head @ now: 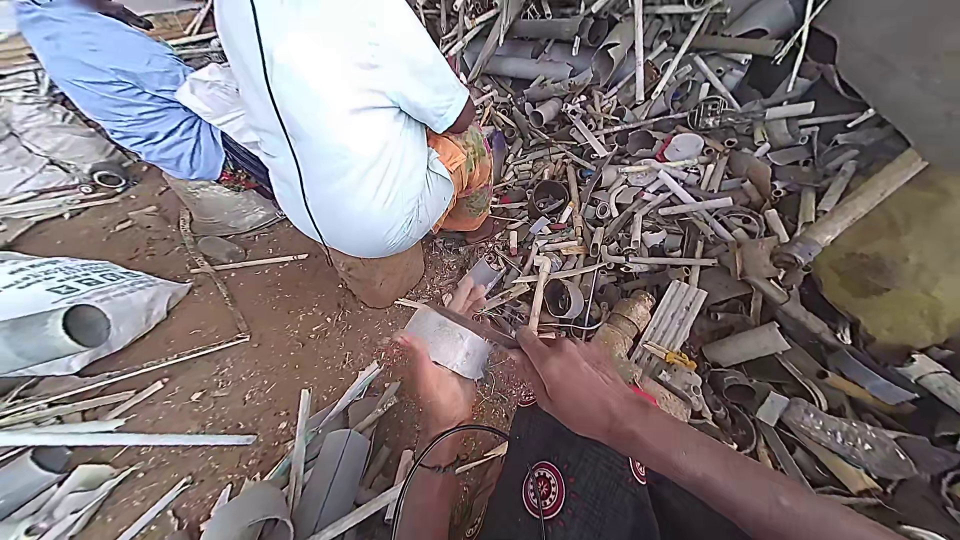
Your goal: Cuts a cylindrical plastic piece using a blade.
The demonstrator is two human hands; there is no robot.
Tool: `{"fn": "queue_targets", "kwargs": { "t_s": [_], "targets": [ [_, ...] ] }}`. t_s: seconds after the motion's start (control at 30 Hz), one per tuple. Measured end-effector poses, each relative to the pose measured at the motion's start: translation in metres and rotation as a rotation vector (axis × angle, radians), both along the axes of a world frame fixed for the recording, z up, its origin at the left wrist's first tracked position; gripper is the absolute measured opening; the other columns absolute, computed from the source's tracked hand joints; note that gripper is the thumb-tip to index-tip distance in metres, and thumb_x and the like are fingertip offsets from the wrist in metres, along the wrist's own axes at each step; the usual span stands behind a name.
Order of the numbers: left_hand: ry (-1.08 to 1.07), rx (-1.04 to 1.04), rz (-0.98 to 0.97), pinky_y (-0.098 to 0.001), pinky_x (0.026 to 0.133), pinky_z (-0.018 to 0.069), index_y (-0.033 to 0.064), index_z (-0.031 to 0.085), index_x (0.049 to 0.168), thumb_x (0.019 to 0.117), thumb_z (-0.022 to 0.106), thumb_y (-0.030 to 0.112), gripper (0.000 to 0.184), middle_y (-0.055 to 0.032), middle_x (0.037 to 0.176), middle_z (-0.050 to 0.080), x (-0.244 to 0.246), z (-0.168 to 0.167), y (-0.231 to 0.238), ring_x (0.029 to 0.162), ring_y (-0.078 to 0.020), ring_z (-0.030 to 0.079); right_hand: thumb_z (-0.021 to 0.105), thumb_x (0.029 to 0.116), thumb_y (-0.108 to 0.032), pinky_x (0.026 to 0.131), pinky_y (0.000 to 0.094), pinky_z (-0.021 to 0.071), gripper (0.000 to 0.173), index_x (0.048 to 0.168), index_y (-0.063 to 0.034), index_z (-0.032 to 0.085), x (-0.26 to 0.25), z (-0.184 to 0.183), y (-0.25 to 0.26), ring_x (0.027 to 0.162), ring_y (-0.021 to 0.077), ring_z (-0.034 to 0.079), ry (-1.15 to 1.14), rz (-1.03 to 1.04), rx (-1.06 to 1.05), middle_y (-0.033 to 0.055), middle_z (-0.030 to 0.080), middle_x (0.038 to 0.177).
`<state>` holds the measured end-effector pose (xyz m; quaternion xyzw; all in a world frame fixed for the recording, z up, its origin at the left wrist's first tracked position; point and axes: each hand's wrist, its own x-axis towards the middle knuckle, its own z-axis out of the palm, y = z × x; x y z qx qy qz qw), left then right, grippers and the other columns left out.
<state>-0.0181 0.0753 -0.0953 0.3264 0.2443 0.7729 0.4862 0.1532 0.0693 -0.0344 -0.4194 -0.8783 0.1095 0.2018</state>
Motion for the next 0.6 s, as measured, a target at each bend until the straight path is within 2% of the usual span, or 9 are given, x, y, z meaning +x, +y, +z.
{"fn": "queue_targets", "kwargs": {
  "t_s": [0.07,0.1,0.17,0.23,0.3,0.33,0.37,0.5,0.6],
  "targets": [
    [-0.104,-0.225,0.025,-0.0388,0.082,0.0596,0.0026,0.056,0.131,0.1026,0.011,0.067,0.083,-0.0107,0.114,0.072,-0.002,0.005,-0.001,0.099,-0.0210,0.071,0.042,0.1094,-0.029,0.059,0.0510,0.0546,0.033,0.118,-0.0035,0.062,0.007,-0.004,0.009,0.068,0.0366,0.069,-0.039,-0.045,-0.100,0.0147,0.064,0.071],
    [-0.152,-0.354,0.055,-0.0359,0.069,0.0610,0.0027,0.061,0.128,0.1047,0.008,0.063,0.083,-0.0074,0.090,0.071,-0.004,0.004,0.001,0.077,-0.0177,0.070,0.041,0.1095,-0.029,0.059,0.0501,0.0537,0.033,0.117,-0.0037,0.062,0.011,-0.002,0.012,0.067,0.0358,0.068,-0.029,-0.069,-0.099,0.0137,0.062,0.070],
    [-0.077,-0.449,0.125,-0.0297,0.054,0.0563,0.0014,0.059,0.131,0.1075,0.004,0.055,0.080,-0.0046,0.068,0.061,-0.009,-0.003,0.002,0.054,-0.0142,0.060,0.042,0.1079,-0.027,0.053,0.0467,0.0523,0.032,0.114,-0.0033,0.062,0.014,-0.001,0.013,0.059,0.0331,0.066,0.003,-0.077,0.019,0.0107,0.060,0.064],
    [0.115,-0.374,0.191,-0.0228,0.055,0.0559,-0.0004,0.053,0.136,0.1093,0.002,0.046,0.074,-0.0021,0.072,0.065,-0.006,-0.002,-0.001,0.055,-0.0094,0.061,0.044,0.1071,-0.026,0.051,0.0456,0.0527,0.030,0.119,-0.0043,0.060,0.014,-0.001,0.008,0.057,0.0322,0.066,-0.022,-0.060,0.076,0.0087,0.060,0.063],
    [0.099,-0.274,0.097,-0.0311,0.074,0.0610,-0.0007,0.050,0.137,0.1088,0.005,0.047,0.071,-0.0107,0.098,0.075,-0.006,0.005,-0.006,0.083,-0.0180,0.073,0.045,0.1072,-0.025,0.054,0.0479,0.0542,0.033,0.129,-0.0050,0.058,0.010,0.001,0.002,0.061,0.0347,0.068,-0.086,-0.041,0.014,0.0107,0.063,0.067],
    [-0.035,-0.243,-0.036,-0.0385,0.084,0.0599,0.0007,0.048,0.142,0.1067,0.006,0.054,0.077,-0.0159,0.119,0.071,-0.009,0.008,-0.008,0.103,-0.0252,0.071,0.044,0.1081,-0.025,0.057,0.0496,0.0545,0.035,0.134,-0.0051,0.057,0.007,0.003,-0.001,0.065,0.0371,0.069,-0.121,-0.036,-0.038,0.0133,0.065,0.070],
    [-0.188,-0.248,-0.128,-0.0439,0.089,0.0589,0.0021,0.050,0.142,0.1037,0.007,0.063,0.083,-0.0168,0.126,0.068,-0.010,0.010,-0.008,0.111,-0.0284,0.069,0.044,0.1086,-0.025,0.060,0.0507,0.0545,0.036,0.137,-0.0057,0.055,0.005,0.006,-0.002,0.070,0.0387,0.070,-0.157,-0.034,-0.086,0.0151,0.066,0.074],
    [-0.154,-0.338,-0.031,-0.0340,0.067,0.0607,0.0026,0.066,0.121,0.1030,0.003,0.065,0.091,-0.0113,0.106,0.075,0.000,0.007,-0.004,0.087,-0.0200,0.073,0.042,0.1097,-0.028,0.063,0.0509,0.0559,0.034,0.132,-0.0070,0.057,-0.006,0.008,-0.009,0.076,0.0392,0.071,-0.253,-0.010,-0.150,0.0161,0.068,0.079],
    [-0.047,-0.241,-0.017,-0.0283,0.069,0.0571,-0.0002,0.064,0.122,0.0972,-0.006,0.070,0.103,-0.0115,0.109,0.073,0.003,0.003,-0.005,0.083,-0.0158,0.069,0.045,0.1096,-0.027,0.061,0.0476,0.0557,0.032,0.129,-0.0053,0.058,-0.015,0.003,-0.019,0.074,0.0373,0.072,-0.308,-0.029,-0.079,0.0156,0.068,0.080]
  ]
}}
